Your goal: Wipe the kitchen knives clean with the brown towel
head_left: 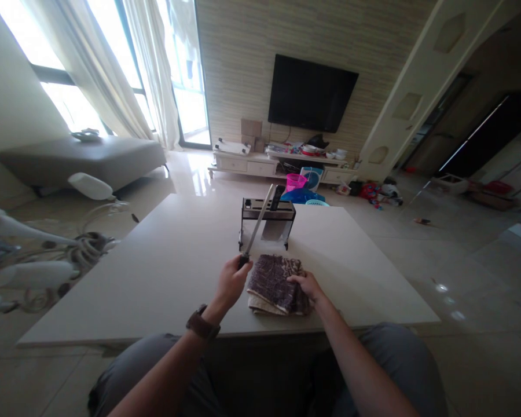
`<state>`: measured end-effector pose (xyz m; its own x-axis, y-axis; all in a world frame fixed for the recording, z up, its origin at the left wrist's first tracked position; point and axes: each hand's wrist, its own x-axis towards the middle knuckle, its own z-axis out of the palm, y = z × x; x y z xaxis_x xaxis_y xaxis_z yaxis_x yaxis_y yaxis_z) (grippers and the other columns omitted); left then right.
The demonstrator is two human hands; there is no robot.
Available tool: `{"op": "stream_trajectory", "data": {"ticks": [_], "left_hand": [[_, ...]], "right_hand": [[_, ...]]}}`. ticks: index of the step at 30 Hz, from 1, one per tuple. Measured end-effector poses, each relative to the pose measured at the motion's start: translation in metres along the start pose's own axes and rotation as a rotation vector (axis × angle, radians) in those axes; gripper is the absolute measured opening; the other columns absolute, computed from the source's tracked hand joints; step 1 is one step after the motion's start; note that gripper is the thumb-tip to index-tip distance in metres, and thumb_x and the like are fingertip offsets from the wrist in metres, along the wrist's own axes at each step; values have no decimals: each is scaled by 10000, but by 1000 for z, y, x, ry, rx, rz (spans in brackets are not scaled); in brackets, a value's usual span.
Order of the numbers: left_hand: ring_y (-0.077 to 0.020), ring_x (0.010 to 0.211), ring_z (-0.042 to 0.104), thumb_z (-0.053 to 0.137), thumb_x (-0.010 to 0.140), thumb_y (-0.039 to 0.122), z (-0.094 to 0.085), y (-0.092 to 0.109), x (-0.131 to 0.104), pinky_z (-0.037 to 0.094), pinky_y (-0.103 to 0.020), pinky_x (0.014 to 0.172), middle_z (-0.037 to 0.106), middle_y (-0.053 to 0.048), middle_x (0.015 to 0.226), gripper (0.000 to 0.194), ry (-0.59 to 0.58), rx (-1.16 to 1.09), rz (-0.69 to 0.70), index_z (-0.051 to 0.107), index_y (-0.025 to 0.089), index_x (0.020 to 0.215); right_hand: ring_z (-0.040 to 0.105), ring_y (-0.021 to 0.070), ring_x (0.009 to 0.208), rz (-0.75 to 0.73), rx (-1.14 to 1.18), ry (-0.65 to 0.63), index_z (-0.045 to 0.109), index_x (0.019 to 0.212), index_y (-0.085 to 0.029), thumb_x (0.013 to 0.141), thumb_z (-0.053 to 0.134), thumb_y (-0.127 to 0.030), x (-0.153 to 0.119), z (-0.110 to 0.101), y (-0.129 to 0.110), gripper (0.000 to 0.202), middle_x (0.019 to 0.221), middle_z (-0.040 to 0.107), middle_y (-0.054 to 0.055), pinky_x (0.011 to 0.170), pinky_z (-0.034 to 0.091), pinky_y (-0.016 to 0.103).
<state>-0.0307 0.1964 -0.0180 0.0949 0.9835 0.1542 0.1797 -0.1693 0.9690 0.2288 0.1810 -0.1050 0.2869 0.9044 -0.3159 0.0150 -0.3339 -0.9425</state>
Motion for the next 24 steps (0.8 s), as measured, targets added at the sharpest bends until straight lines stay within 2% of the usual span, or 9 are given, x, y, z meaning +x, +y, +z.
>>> {"op": "stream_trajectory", "data": {"ticks": [4, 7, 11, 14, 18, 24], "left_hand": [[-123, 542, 397, 535, 798, 391, 12, -11, -5, 270, -256, 530, 446, 44, 543, 243, -86, 61, -35, 503, 198, 654], [-127, 576, 396, 520, 794, 390, 21, -17, -10, 260, -268, 553, 444, 33, 573, 256, -151, 130, -60, 491, 195, 631], [-138, 614, 415, 494, 858, 436, 36, -22, -21, 254, -284, 575, 485, 15, 613, 327, -281, 227, -77, 487, 193, 640], [-145, 632, 435, 487, 901, 465, 48, -28, -30, 264, -291, 594, 544, -4, 651, 363, -364, 279, -66, 512, 185, 671], [-156, 688, 479, 452, 952, 468, 59, -33, -37, 322, -284, 640, 628, -31, 752, 374, -379, 225, -35, 576, 168, 768], [-154, 682, 475, 471, 971, 452, 61, -23, -37, 354, -263, 623, 621, -17, 746, 357, -432, 142, -12, 615, 160, 824]], "right_hand": [[777, 296, 812, 80, 465, -143, 742, 973, -158, 627, 741, -260, -21, -8, -10, 362, 843, 808, 83, 787, 624, 433], [779, 302, 893, 114, 662, -82, 731, 1011, -156, 699, 703, -259, -32, -10, -21, 329, 881, 811, 102, 844, 630, 455], [771, 287, 962, 111, 815, 9, 712, 1094, -173, 789, 651, -274, -40, -7, -41, 327, 965, 816, 93, 896, 625, 459], [766, 279, 976, 102, 872, 25, 691, 1135, -185, 816, 641, -292, -44, -3, -55, 341, 1028, 810, 91, 915, 618, 463], [749, 290, 1023, 74, 888, -72, 677, 1113, -200, 782, 686, -322, -50, 1, -65, 353, 1075, 800, 84, 960, 598, 472], [745, 313, 993, 15, 635, -168, 684, 1013, -197, 710, 745, -363, -53, 1, -69, 351, 948, 793, 80, 934, 599, 456]]}}
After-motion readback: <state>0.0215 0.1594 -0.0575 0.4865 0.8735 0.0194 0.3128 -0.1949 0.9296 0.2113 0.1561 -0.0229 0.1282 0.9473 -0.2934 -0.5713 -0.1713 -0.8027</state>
